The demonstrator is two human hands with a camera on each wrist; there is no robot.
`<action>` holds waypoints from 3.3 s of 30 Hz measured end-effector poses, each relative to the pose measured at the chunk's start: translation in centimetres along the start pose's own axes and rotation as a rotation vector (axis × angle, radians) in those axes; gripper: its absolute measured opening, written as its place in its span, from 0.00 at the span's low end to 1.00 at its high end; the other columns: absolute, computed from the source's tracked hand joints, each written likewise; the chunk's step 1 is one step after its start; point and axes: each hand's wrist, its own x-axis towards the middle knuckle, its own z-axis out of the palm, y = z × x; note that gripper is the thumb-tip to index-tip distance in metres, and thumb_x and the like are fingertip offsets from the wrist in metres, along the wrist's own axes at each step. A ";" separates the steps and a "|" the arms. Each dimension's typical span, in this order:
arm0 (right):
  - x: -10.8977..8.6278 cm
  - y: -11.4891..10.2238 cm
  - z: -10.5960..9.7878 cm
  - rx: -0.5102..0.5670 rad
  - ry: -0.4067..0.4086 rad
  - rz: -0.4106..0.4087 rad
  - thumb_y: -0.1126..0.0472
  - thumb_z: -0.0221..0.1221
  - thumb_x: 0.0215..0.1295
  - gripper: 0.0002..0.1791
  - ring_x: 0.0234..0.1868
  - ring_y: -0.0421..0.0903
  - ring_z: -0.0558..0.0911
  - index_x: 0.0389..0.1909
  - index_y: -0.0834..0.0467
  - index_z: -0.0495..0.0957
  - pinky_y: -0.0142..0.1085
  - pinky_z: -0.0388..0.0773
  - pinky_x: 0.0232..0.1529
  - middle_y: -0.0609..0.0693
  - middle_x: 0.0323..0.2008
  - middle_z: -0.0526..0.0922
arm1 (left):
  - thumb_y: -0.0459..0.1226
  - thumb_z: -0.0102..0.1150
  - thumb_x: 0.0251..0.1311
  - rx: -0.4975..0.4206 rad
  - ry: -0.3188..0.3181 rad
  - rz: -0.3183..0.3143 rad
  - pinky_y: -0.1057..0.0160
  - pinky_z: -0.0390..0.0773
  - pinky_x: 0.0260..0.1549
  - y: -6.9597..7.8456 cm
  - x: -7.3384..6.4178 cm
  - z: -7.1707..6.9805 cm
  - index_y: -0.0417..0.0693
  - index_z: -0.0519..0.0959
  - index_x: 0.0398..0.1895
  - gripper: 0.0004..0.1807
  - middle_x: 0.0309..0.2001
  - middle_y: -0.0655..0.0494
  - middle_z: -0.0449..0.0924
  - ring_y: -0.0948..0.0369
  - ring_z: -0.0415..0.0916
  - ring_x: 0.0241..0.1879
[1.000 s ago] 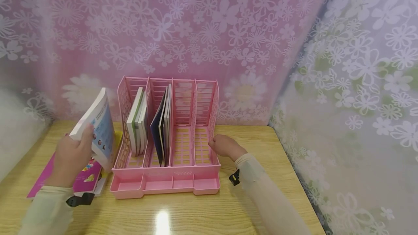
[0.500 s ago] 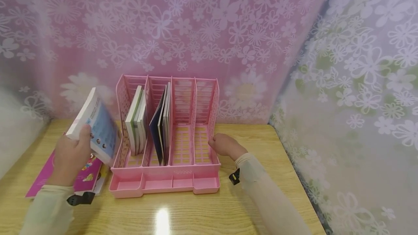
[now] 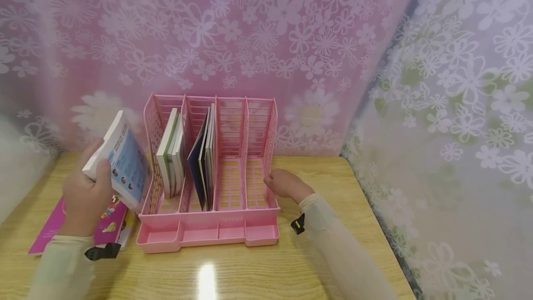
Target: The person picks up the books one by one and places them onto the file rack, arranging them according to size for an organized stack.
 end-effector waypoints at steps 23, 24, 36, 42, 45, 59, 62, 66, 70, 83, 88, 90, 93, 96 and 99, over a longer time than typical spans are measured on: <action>-0.5 -0.4 -0.1 0.013 0.043 -0.048 0.57 0.41 0.81 0.24 0.26 0.44 0.68 0.19 0.54 0.68 0.41 0.69 0.38 0.47 0.22 0.68 | 0.50 0.42 0.79 0.004 -0.399 -0.248 0.33 0.80 0.45 0.4 -2.3 1.2 0.35 0.59 0.76 0.34 0.67 0.26 0.70 0.28 0.75 0.59; -0.5 -0.5 -0.2 0.008 0.047 -0.056 0.58 0.41 0.81 0.24 0.27 0.44 0.69 0.20 0.54 0.68 0.42 0.70 0.39 0.48 0.22 0.68 | 0.50 0.42 0.79 0.008 -0.396 -0.246 0.31 0.77 0.48 0.4 -2.4 1.3 0.36 0.59 0.77 0.34 0.68 0.26 0.68 0.28 0.73 0.61; -0.7 -0.4 0.4 -0.010 0.059 -0.048 0.57 0.42 0.82 0.23 0.29 0.45 0.70 0.21 0.54 0.69 0.43 0.72 0.42 0.47 0.24 0.69 | 0.44 0.46 0.79 -0.093 -0.073 -0.154 0.54 0.83 0.46 1.1 -3.2 0.8 0.42 0.67 0.75 0.27 0.65 0.37 0.76 0.33 0.79 0.58; -0.6 -0.4 0.6 0.014 0.061 -0.019 0.57 0.41 0.82 0.22 0.30 0.46 0.70 0.23 0.54 0.69 0.43 0.70 0.41 0.47 0.24 0.67 | 0.37 0.48 0.77 -0.201 0.081 0.020 0.80 0.73 0.47 1.9 -2.7 -0.5 0.52 0.68 0.76 0.25 0.66 0.53 0.77 0.64 0.79 0.60; -0.7 -0.4 0.6 0.005 0.067 -0.035 0.58 0.42 0.82 0.21 0.30 0.46 0.70 0.23 0.54 0.68 0.43 0.70 0.42 0.47 0.24 0.67 | 0.33 0.46 0.74 -0.296 0.166 0.135 0.79 0.75 0.47 2.9 -2.5 -1.1 0.43 0.69 0.73 0.25 0.63 0.56 0.79 0.74 0.79 0.57; -0.8 0.2 1.1 0.045 0.116 -0.062 0.57 0.43 0.81 0.21 0.28 0.45 0.69 0.22 0.53 0.68 0.42 0.69 0.40 0.47 0.22 0.66 | 0.25 0.44 0.62 -0.767 0.443 0.329 0.72 0.80 0.48 11.7 -3.6 -2.1 0.25 0.68 0.51 0.15 0.52 0.43 0.86 0.59 0.86 0.51; -0.7 0.3 1.2 0.067 0.119 -0.053 0.57 0.43 0.81 0.21 0.27 0.45 0.69 0.23 0.55 0.71 0.42 0.70 0.40 0.47 0.22 0.65 | 0.25 0.45 0.61 -0.807 0.453 0.347 0.71 0.79 0.51 13.1 -4.4 -1.9 0.26 0.68 0.48 0.13 0.51 0.46 0.87 0.60 0.86 0.51; -0.7 0.5 1.4 0.101 0.125 -0.054 0.57 0.43 0.81 0.22 0.26 0.44 0.68 0.22 0.56 0.72 0.42 0.69 0.39 0.46 0.22 0.65 | 0.24 0.47 0.61 -0.931 0.409 0.384 0.69 0.80 0.51 14.3 -5.8 -1.4 0.27 0.67 0.48 0.12 0.50 0.44 0.87 0.58 0.87 0.50; -0.5 0.7 1.6 0.128 0.131 -0.080 0.57 0.42 0.80 0.23 0.25 0.43 0.66 0.20 0.53 0.68 0.41 0.68 0.38 0.46 0.21 0.65 | 0.21 0.45 0.61 -1.024 0.332 0.427 0.68 0.80 0.52 14.9 -7.3 -0.9 0.27 0.65 0.50 0.13 0.52 0.43 0.86 0.58 0.86 0.51; -0.4 0.8 1.8 0.154 0.140 -0.085 0.58 0.42 0.81 0.20 0.27 0.45 0.68 0.23 0.54 0.67 0.43 0.68 0.40 0.48 0.22 0.66 | 0.17 0.40 0.65 -0.910 -0.109 0.454 0.64 0.83 0.47 15.9 -8.3 3.3 0.22 0.65 0.66 0.25 0.60 0.49 0.83 0.59 0.84 0.55; -0.5 0.7 1.7 0.152 0.139 -0.068 0.57 0.42 0.81 0.20 0.27 0.46 0.69 0.24 0.54 0.68 0.44 0.69 0.41 0.48 0.23 0.66 | 0.18 0.44 0.65 -0.775 -0.185 0.403 0.60 0.84 0.46 16.2 -7.4 5.4 0.32 0.66 0.72 0.30 0.63 0.43 0.80 0.55 0.83 0.58; -0.5 0.7 1.7 0.153 0.137 -0.076 0.57 0.41 0.81 0.20 0.26 0.45 0.67 0.24 0.54 0.67 0.43 0.68 0.40 0.48 0.22 0.66 | 0.20 0.47 0.67 -0.745 -0.219 0.369 0.58 0.84 0.46 15.9 -7.1 6.4 0.39 0.64 0.76 0.33 0.66 0.41 0.77 0.51 0.81 0.60; -0.6 0.8 1.8 0.158 0.144 -0.093 0.58 0.41 0.81 0.21 0.25 0.44 0.65 0.23 0.54 0.65 0.42 0.66 0.37 0.48 0.22 0.65 | 0.22 0.49 0.69 -0.657 -0.255 0.326 0.57 0.85 0.43 15.2 -6.9 7.9 0.43 0.64 0.77 0.33 0.66 0.40 0.77 0.46 0.82 0.57; -0.6 0.8 1.9 0.175 0.143 -0.092 0.58 0.41 0.80 0.21 0.25 0.44 0.62 0.21 0.54 0.64 0.40 0.64 0.35 0.47 0.21 0.64 | 0.27 0.50 0.72 -0.573 -0.256 0.281 0.57 0.87 0.37 14.8 -6.5 9.2 0.39 0.67 0.73 0.27 0.62 0.39 0.80 0.46 0.86 0.50; -0.6 0.9 2.0 0.184 0.142 -0.088 0.59 0.41 0.80 0.21 0.24 0.44 0.61 0.21 0.53 0.63 0.40 0.63 0.35 0.47 0.21 0.63 | 0.32 0.51 0.75 -0.477 -0.243 0.235 0.61 0.86 0.30 14.8 -6.0 10.0 0.34 0.74 0.65 0.19 0.53 0.40 0.85 0.50 0.89 0.41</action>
